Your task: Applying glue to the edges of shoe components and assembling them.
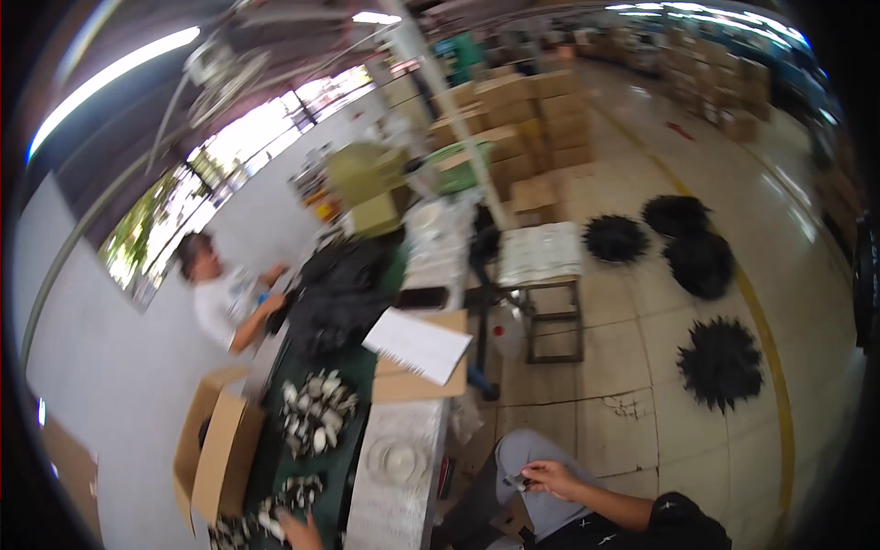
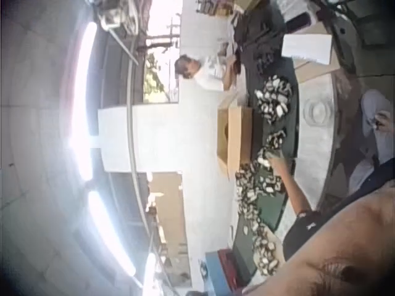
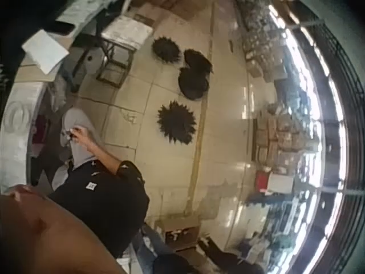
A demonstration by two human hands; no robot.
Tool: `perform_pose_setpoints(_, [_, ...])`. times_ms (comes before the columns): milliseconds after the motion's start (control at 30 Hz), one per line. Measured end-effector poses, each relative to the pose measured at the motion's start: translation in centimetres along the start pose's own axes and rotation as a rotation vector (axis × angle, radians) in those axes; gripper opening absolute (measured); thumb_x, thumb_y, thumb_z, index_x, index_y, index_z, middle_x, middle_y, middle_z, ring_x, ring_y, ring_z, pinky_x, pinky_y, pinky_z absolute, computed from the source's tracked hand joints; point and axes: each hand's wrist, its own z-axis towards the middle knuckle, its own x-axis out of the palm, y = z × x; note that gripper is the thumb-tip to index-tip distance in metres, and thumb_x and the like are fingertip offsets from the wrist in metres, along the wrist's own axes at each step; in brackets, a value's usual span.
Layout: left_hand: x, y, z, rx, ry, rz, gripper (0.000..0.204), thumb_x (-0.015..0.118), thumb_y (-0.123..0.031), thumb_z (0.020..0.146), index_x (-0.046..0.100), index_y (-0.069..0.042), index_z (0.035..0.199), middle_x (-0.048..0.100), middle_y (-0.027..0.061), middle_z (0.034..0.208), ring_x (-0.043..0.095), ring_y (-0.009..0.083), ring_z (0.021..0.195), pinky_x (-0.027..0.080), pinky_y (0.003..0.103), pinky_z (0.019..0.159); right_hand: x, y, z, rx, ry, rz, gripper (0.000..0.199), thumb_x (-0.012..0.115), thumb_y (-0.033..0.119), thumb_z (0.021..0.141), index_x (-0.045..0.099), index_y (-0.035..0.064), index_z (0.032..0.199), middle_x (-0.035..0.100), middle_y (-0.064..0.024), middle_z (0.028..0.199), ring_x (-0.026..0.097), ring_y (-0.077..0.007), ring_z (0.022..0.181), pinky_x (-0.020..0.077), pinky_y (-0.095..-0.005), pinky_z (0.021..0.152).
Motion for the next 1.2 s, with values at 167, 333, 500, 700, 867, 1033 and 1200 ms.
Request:
perform_pose_setpoints(167, [-0.9,1.0,-2.8,0.048,-0.171,0.379,0.049,0.056,-0.039,0.092,0.057,-0.002,0.124,0.059,0.0266,0.116,0.061,0.0402,0.099,0.053,0.048,0.07,0.5,-0.7,0.2,0.069,0.119,0.044,0.032,0.062,0.021,0.093,0.058,0.0012,0.117,0.062,-0.0064,0.109,0.061,-0.0156,0.099,0.0533,-0.0327,0.085])
perform_pose_setpoints(333, [-1.2,5.4,-2.0,-0.076,0.122,-0.061,0.049,0.057,-0.04,0.091,0.058,-0.003,0.123,0.06,0.0261,0.117,0.061,0.04,0.102,0.053,0.052,0.068,1.0,-0.6,0.8,0.134,0.177,-0.026,0.031,0.061,0.02,0.094,0.058,-0.0004,0.117,0.062,-0.0078,0.109,0.061,-0.0168,0.099,0.0535,-0.0335,0.086])
perform_pose_setpoints(500, [-0.1,7.2,-1.8,-0.097,-0.014,0.104,0.013,0.059,-0.013,0.081,0.064,-0.004,0.088,0.063,0.0169,0.082,0.063,0.0362,0.076,0.049,0.048,0.064,1.2,1.3,-1.3,0.056,0.086,-0.051,0.026,0.059,0.015,0.094,0.058,-0.0032,0.112,0.063,-0.0103,0.105,0.064,-0.0199,0.093,0.0555,-0.0358,0.082])
perform_pose_setpoints(700, [-8.0,0.7,-2.2,-0.11,-0.273,-0.545,0.01,0.063,-0.004,0.081,0.062,0.001,0.09,0.064,0.0165,0.084,0.062,0.0344,0.078,0.049,0.04,0.071,2.0,0.3,-0.2,0.043,0.067,-0.068,0.02,0.058,0.014,0.094,0.059,-0.0006,0.108,0.065,-0.012,0.097,0.066,-0.0211,0.086,0.0567,-0.0368,0.075])
perform_pose_setpoints(867, [-10.5,-8.8,-6.2,0.167,-0.166,-0.591,0.017,0.067,0.0,0.076,0.064,-0.002,0.092,0.065,0.0124,0.088,0.062,0.0315,0.083,0.049,0.038,0.075,2.8,0.3,-0.5,0.044,-0.007,-0.029,0.019,0.058,0.013,0.094,0.059,-0.0015,0.107,0.064,-0.0107,0.098,0.065,-0.0212,0.089,0.057,-0.0379,0.076])
perform_pose_setpoints(1033, [-8.4,-14.5,-11.0,0.313,-0.165,-0.453,0.017,0.07,-0.009,0.076,0.065,-0.008,0.091,0.065,0.0081,0.089,0.061,0.0256,0.09,0.043,0.04,0.082,2.9,1.2,-0.8,0.042,0.039,-0.073,0.019,0.059,0.013,0.093,0.06,-0.0007,0.106,0.064,-0.0102,0.097,0.064,-0.0195,0.086,0.0565,-0.0357,0.074])
perform_pose_setpoints(1200, [-9.7,-18.6,-12.6,0.217,-0.114,-0.569,0.019,0.073,-0.024,0.08,0.065,-0.008,0.087,0.066,0.0061,0.087,0.062,0.0239,0.088,0.034,0.043,0.1,2.5,1.2,-0.8,0.023,-0.01,-0.041,0.019,0.059,0.013,0.094,0.06,0.0,0.107,0.065,-0.0095,0.097,0.065,-0.0186,0.085,0.0562,-0.0345,0.073])
